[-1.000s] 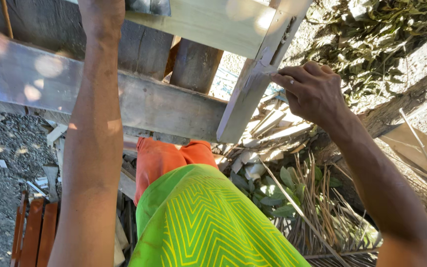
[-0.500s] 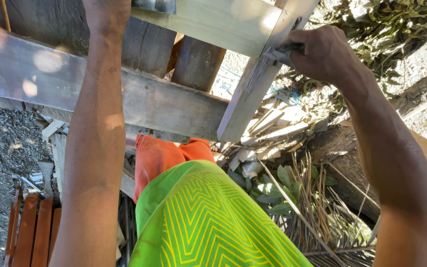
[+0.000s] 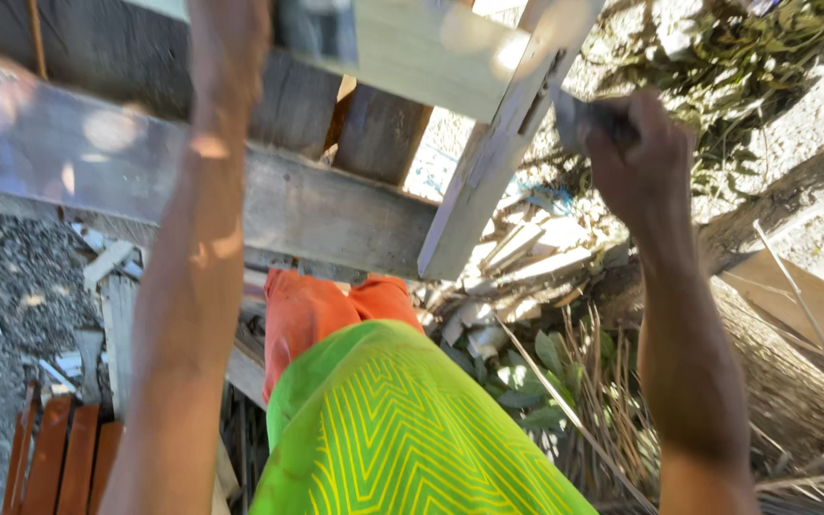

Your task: The person sands a wooden pallet using a sanding block. They move the block back and forth across the slats and frame, adjusting grip and position to cover different areas of the pallet.

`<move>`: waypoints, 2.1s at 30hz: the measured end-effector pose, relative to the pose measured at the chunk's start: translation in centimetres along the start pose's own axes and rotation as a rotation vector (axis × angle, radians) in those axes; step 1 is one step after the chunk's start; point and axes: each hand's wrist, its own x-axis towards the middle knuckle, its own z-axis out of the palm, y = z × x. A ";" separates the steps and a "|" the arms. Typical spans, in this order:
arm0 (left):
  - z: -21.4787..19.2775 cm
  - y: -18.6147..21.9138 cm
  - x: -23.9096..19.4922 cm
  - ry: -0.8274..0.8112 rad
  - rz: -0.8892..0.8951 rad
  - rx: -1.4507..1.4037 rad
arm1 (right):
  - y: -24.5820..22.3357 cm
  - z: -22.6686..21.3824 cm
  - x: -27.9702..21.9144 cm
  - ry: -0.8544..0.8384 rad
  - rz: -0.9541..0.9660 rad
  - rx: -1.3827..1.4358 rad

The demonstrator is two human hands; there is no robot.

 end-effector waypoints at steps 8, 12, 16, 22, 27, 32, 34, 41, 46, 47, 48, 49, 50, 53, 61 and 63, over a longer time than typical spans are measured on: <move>7.3 12.1 -20.8 -0.622 -0.642 -0.518 | -4.4 2.1 -8.6 -0.432 0.749 0.971; 8.7 12.6 -22.7 -0.631 -0.839 -0.947 | -3.1 2.0 -11.2 -0.453 0.770 0.711; 7.6 13.3 -21.8 -0.576 -0.899 -1.018 | -2.3 0.3 -13.0 -0.276 0.720 0.491; 9.0 15.2 -23.7 -0.259 -0.535 -0.917 | -8.9 3.6 -17.3 0.502 0.149 0.147; 8.5 15.3 -22.3 -0.204 -0.627 -0.859 | -10.4 8.1 -18.3 0.442 -0.151 0.036; 7.4 16.0 -21.4 -0.164 -0.536 -1.114 | -9.9 6.6 -19.6 0.604 0.128 0.277; 7.5 16.5 -22.0 -0.182 -0.597 -1.121 | -10.7 6.0 -18.6 0.875 0.141 0.299; 9.8 18.1 -24.3 -0.239 -0.650 -1.094 | -14.1 6.1 -17.3 0.915 -0.069 0.233; 8.6 19.5 -22.1 -0.247 -0.659 -1.189 | -13.3 6.6 -16.9 0.666 -0.285 0.119; 7.8 19.8 -22.3 -0.252 -0.645 -1.204 | -13.6 6.6 -17.1 0.780 -0.162 0.140; 7.3 20.0 -22.6 -0.227 -0.640 -1.213 | -14.2 6.3 -18.0 0.867 -0.041 0.181; 7.7 20.0 -22.4 -0.223 -0.596 -1.189 | -14.4 6.1 -18.4 0.950 0.083 0.222; 7.6 20.1 -23.4 -0.247 -0.594 -1.148 | -14.7 6.4 -19.3 0.913 0.020 0.145; 7.1 19.6 -24.2 -0.239 -0.604 -1.102 | -13.7 7.5 -21.2 0.731 -0.102 0.069; 4.0 17.9 -20.0 -0.099 -0.237 -0.626 | -12.0 6.2 -19.3 0.621 0.649 1.179; 4.1 18.5 -21.0 -0.113 -0.147 -0.676 | -13.2 5.5 -17.1 0.591 0.575 1.204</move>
